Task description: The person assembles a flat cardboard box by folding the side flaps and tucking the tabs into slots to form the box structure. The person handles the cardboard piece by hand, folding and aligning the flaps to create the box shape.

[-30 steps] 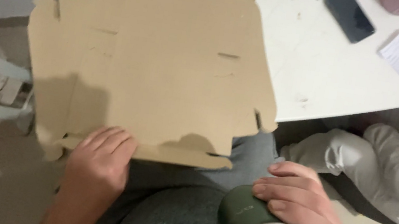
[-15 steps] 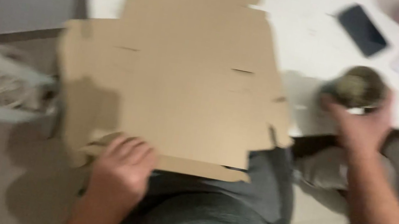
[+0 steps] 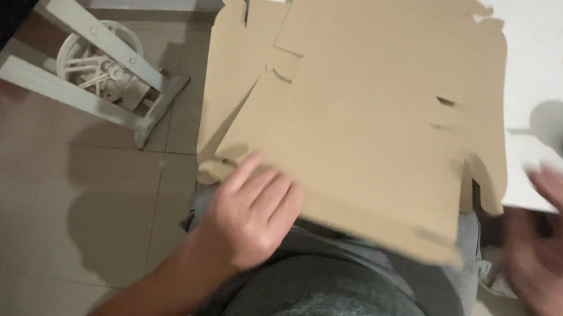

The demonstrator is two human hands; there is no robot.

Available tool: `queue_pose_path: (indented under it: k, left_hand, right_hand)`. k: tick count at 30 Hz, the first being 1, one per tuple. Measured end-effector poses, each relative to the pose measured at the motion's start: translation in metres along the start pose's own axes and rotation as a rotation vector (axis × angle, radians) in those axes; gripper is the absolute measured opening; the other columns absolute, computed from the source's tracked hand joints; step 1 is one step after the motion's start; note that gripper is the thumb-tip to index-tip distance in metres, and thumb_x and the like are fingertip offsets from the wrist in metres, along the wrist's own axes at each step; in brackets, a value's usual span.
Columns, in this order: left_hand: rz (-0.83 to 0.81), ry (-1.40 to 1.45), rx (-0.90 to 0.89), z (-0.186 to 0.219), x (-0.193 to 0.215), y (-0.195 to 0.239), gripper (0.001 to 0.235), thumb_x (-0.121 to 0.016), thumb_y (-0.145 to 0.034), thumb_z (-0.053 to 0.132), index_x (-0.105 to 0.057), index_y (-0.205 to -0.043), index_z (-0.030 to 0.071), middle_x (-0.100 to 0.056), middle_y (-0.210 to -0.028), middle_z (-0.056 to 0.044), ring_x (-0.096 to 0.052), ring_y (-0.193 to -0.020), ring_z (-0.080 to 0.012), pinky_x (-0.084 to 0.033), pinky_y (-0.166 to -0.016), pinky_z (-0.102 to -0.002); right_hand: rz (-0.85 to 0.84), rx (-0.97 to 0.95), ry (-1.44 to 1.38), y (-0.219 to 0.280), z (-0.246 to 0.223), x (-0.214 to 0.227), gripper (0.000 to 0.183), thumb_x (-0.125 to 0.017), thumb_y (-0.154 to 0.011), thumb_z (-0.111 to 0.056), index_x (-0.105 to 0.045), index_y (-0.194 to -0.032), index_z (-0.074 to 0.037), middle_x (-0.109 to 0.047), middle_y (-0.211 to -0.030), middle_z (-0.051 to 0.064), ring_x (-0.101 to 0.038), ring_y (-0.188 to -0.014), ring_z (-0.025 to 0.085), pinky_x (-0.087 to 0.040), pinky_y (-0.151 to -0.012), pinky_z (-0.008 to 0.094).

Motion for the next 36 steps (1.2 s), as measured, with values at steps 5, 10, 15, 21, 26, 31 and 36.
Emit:
queue_pose_path:
  k: [5, 10, 15, 21, 26, 31, 36]
  left_hand:
    - [0.26, -0.201, -0.143, -0.032, -0.015, -0.062, 0.008, -0.075, -0.104, 0.007, -0.072, -0.098, 0.002, -0.072, -0.09, -0.011, -0.073, -0.091, -0.0217, -0.056, -0.108, -0.058]
    - [0.442, -0.281, -0.251, -0.071, 0.023, -0.128, 0.007, -0.077, -0.11, 0.004, -0.073, -0.105, 0.002, -0.075, -0.096, -0.014, -0.071, -0.1, -0.0234, -0.042, -0.116, -0.065]
    - [0.836, -0.085, -0.023, -0.115, 0.041, -0.105, 0.085, -0.089, -0.096, 0.022, -0.029, -0.156, 0.012, -0.038, -0.156, -0.01, -0.032, -0.148, -0.0247, -0.017, -0.133, -0.048]
    - [0.577, 0.77, 0.198, -0.118, 0.043, -0.125, 0.103, -0.095, -0.089, 0.026, -0.027, -0.16, -0.004, -0.045, -0.161, -0.025, -0.041, -0.153, -0.0324, -0.033, -0.131, -0.045]
    - [0.516, 1.071, 0.689, -0.127, 0.01, -0.124, 0.037, -0.086, -0.089, 0.022, -0.073, -0.114, -0.002, -0.077, -0.101, -0.011, -0.072, -0.092, -0.0162, -0.058, -0.084, -0.028]
    - [0.72, 1.348, 0.447, -0.126, 0.002, -0.12, 0.024, -0.085, -0.095, 0.014, -0.072, -0.105, -0.004, -0.076, -0.093, -0.009, -0.069, -0.082, -0.013, -0.059, -0.076, -0.026]
    - [0.65, 1.012, 0.321, -0.103, 0.073, -0.131, 0.029, -0.085, -0.092, 0.018, -0.072, -0.11, -0.001, -0.076, -0.097, -0.004, -0.071, -0.087, -0.009, -0.064, -0.078, -0.025]
  right_hand:
    - [0.032, 0.132, -0.098, -0.101, 0.002, -0.007, 0.086, -0.08, -0.072, -0.023, -0.045, -0.148, -0.001, -0.052, -0.148, 0.026, -0.043, -0.144, 0.048, -0.023, -0.122, 0.069]
    - [0.156, 0.439, -0.157, -0.177, 0.045, -0.006, 0.021, -0.061, -0.11, -0.006, -0.066, -0.129, -0.013, -0.07, -0.129, 0.008, -0.064, -0.139, 0.033, -0.034, -0.13, 0.055]
    - [0.417, 0.0, -0.664, -0.202, 0.04, 0.046, 0.03, -0.063, -0.117, -0.026, -0.063, -0.135, -0.002, -0.066, -0.129, 0.017, -0.066, -0.125, 0.03, -0.054, -0.112, 0.051]
    - [0.181, 0.365, -0.839, -0.216, -0.013, 0.095, 0.029, -0.053, -0.117, -0.029, -0.065, -0.125, -0.003, -0.068, -0.115, 0.009, -0.071, -0.11, 0.016, -0.063, -0.103, 0.029]
    - [0.143, 0.075, -0.981, -0.199, -0.017, 0.083, 0.022, -0.065, -0.117, -0.023, -0.062, -0.103, -0.006, -0.063, -0.086, 0.008, -0.067, -0.075, 0.013, -0.062, -0.078, 0.031]
    - [0.06, -0.068, -1.194, -0.202, -0.022, 0.068, 0.013, -0.073, -0.109, -0.01, -0.066, -0.106, 0.0, -0.065, -0.081, 0.009, -0.061, -0.069, 0.01, -0.054, -0.071, 0.028]
    - [0.247, 0.212, -1.076, -0.209, -0.015, 0.072, 0.009, -0.07, -0.113, -0.005, -0.068, -0.118, 0.003, -0.073, -0.107, 0.015, -0.075, -0.104, 0.02, -0.063, -0.097, 0.036]
Point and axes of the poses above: each hand's wrist, its own y-axis away from the middle knuckle, its own x-axis out of the back of the hand, z = x × y, the point moved 1 cm from there along -y, towards the middle knuckle
